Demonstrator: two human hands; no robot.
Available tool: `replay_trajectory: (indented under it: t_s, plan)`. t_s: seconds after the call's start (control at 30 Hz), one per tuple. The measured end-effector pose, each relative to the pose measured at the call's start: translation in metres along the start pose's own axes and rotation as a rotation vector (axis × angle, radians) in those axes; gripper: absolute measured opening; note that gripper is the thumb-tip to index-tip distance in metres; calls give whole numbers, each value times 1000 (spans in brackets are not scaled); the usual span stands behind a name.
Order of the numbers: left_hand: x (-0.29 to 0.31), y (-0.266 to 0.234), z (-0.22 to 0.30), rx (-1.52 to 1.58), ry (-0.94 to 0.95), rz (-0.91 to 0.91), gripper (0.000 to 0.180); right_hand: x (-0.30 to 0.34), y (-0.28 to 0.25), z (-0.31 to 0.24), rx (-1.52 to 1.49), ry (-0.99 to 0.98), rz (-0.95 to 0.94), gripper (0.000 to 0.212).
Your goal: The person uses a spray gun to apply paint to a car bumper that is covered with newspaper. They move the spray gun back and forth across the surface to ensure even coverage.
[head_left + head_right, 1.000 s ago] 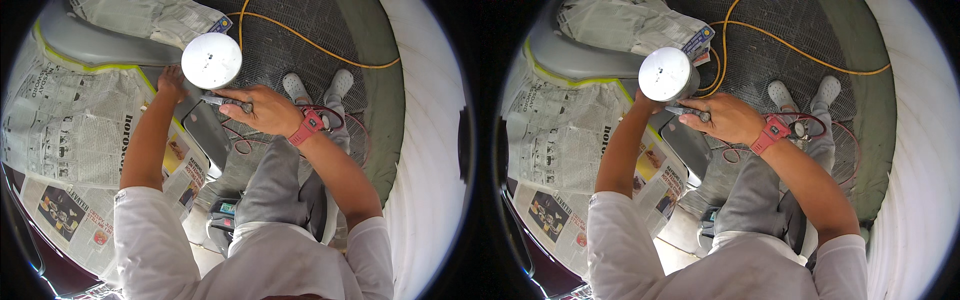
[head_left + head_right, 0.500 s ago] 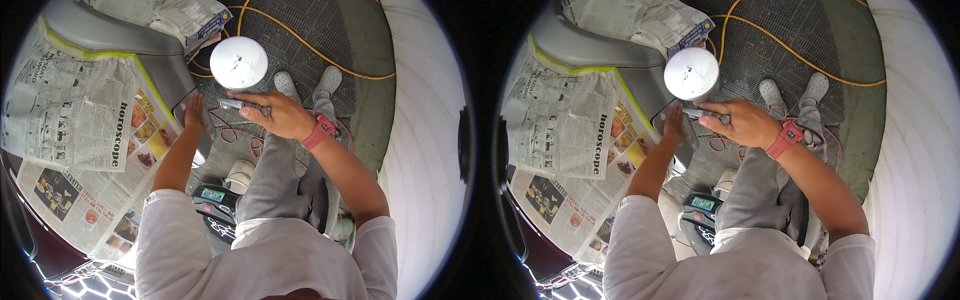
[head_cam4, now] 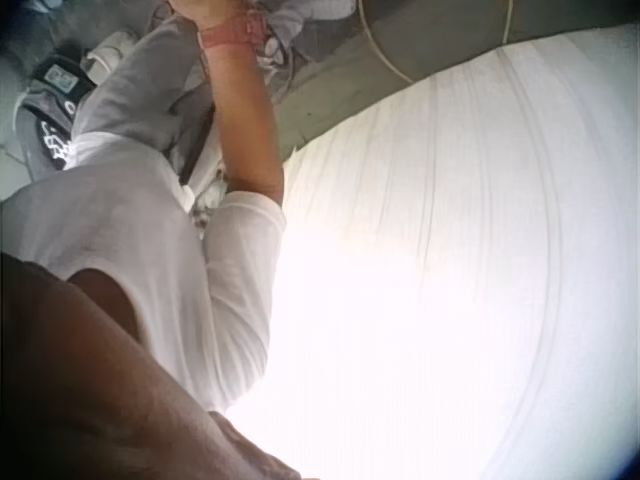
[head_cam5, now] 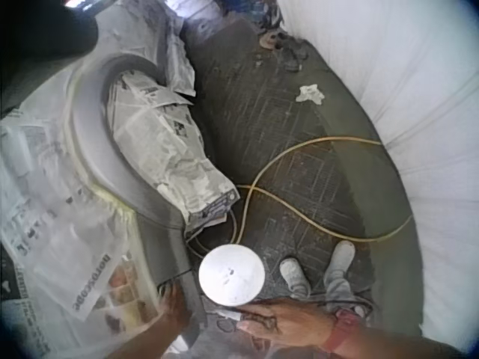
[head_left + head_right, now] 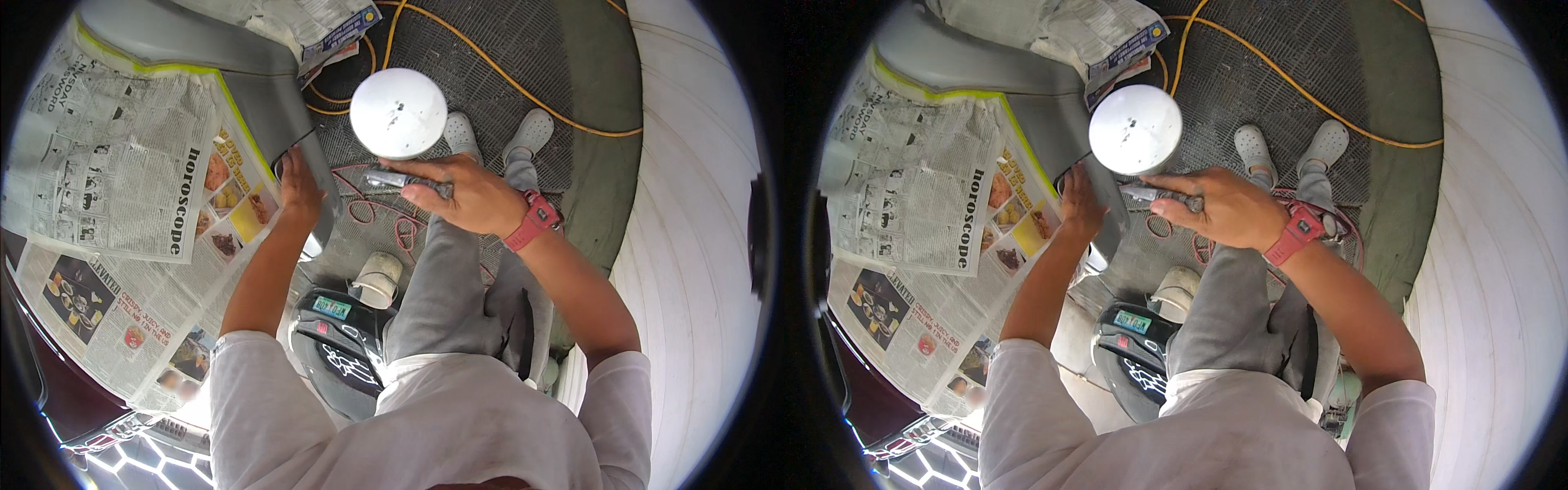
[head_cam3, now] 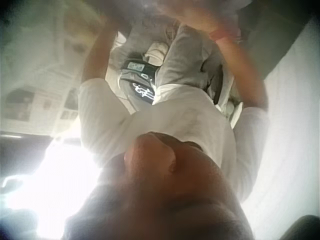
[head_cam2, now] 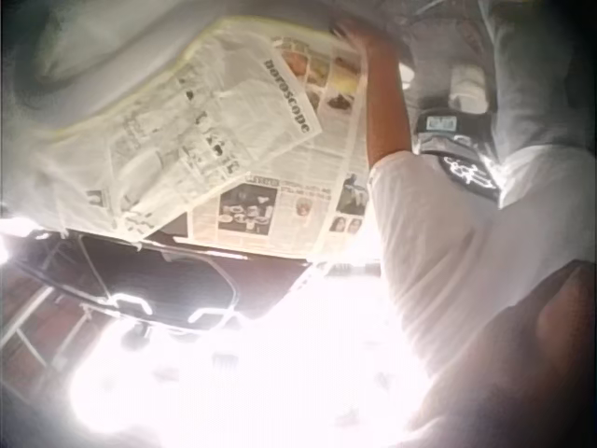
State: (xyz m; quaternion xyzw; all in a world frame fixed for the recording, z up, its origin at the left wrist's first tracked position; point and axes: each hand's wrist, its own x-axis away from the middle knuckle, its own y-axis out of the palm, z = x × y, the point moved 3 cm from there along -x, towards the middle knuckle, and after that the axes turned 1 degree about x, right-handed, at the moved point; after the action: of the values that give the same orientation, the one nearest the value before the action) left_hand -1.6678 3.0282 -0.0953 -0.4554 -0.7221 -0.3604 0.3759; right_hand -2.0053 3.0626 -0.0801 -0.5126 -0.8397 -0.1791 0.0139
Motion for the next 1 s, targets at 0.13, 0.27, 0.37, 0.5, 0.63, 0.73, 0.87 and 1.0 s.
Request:
replay_trajectory:
  t_s: [0.13, 0.27, 0.37, 0.5, 0.63, 0.73, 0.87, 1.0]
  plan:
    - [-39, -5, 11, 161, -21, 48, 98, -3, 5, 14, 76, 6, -1, 57]
    - [-84, 27, 36, 235, 67, 111, 97, -4, 17, 7, 47, 61, -41, 58]
    - [-82, 40, 29, 252, 65, 193, 98, -5, 30, 4, 39, 79, -75, 58]
    - [-12, 2, -6, 116, 41, 31, 89, -6, 37, -7, 133, 19, -68, 60]
    - [18, 5, -13, 2, 57, 41, 87, -2, 40, -26, 71, 65, -149, 58]
    - [18, 20, 5, 32, 42, -1, 91, 9, 41, -31, 106, 66, -155, 57]
    - [-2, 84, 85, -32, 75, -48, 97, 27, 35, -42, 109, 68, -208, 56]
    - [36, 82, 145, 694, 255, -251, 99, 59, 23, -44, 276, 83, -200, 57]
